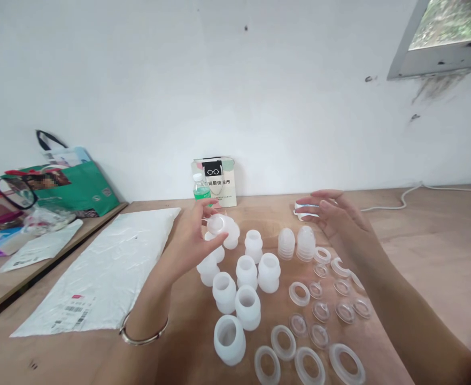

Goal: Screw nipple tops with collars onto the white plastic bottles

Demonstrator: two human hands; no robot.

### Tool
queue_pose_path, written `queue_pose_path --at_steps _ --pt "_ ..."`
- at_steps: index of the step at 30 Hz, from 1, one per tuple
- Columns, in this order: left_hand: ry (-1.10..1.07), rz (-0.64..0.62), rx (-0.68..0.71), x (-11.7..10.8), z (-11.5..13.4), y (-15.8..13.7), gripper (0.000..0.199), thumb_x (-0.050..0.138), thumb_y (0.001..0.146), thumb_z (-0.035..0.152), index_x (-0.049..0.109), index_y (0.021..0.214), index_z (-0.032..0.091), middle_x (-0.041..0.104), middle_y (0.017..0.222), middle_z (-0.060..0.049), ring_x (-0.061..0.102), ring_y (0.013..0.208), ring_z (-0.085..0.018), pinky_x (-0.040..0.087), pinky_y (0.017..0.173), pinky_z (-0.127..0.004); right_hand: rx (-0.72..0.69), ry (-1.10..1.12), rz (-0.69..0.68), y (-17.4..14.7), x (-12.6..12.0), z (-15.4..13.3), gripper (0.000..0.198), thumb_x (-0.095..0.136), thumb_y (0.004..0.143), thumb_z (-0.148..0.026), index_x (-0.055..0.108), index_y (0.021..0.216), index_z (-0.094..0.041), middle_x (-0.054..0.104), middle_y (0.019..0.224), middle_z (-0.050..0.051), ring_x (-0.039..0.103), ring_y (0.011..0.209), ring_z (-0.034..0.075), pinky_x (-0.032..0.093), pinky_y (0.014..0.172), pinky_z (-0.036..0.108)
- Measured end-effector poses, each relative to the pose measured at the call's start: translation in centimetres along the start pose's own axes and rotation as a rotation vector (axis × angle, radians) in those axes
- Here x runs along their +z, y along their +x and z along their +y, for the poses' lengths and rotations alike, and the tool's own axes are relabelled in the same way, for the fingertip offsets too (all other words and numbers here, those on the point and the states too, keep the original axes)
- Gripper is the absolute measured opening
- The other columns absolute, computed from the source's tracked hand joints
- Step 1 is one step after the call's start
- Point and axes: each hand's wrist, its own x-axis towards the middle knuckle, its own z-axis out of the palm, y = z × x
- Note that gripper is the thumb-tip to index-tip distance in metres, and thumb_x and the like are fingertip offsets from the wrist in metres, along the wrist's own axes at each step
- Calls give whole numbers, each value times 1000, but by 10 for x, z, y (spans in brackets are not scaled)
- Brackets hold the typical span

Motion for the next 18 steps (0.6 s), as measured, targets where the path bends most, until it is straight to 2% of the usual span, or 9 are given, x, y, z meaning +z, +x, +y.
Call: queue_pose_path --at_steps 4,7,10,12,15,18 --pt "125 -169 -73 17 -14 3 51 63 78 27 42 124 24 58 112 -7 59 99 -26 49 84 -42 -36 -114 -35 -5 5 4 22 61 87 -43 61 100 -25 68 103 3 65 94 18 49 88 37" --pt "138 -234 -78 29 -26 5 45 64 76 27 48 118 22 61 103 -8 61 95 -29 50 79 -42 -38 -249 -98 -4 4 6 23 60 87 -44 61 100 -25 67 109 3 63 98 19 48 90 37" --pt "141 -271 -78 38 -34 7 40 63 77 27 49 114 21 63 96 -7 63 93 -28 51 77 -41 -43 -425 -148 0 -2 8 27 59 86 -47 60 101 -24 65 113 5 63 100 21 49 83 37" --pt "141 -278 -78 41 -37 8 40 63 76 27 49 113 21 63 97 -7 63 92 -27 51 78 -40 -25 -591 -198 2 -8 7 27 58 86 -48 59 99 -24 67 104 5 64 90 20 50 74 34" --pt "155 -283 -90 45 -39 10 41 65 75 27 50 113 21 62 95 -6 64 88 -27 51 77 -41 88 -863 -408 1 -13 7 19 55 86 -42 59 91 -24 67 84 1 63 74 18 48 62 31" --pt "166 -288 -95 46 -42 10 44 67 73 27 50 114 20 62 94 -6 64 88 -27 52 77 -41 196 -1134 -644 -3 -16 14 7 58 80 -29 61 84 -24 67 79 2 63 70 20 45 59 31"
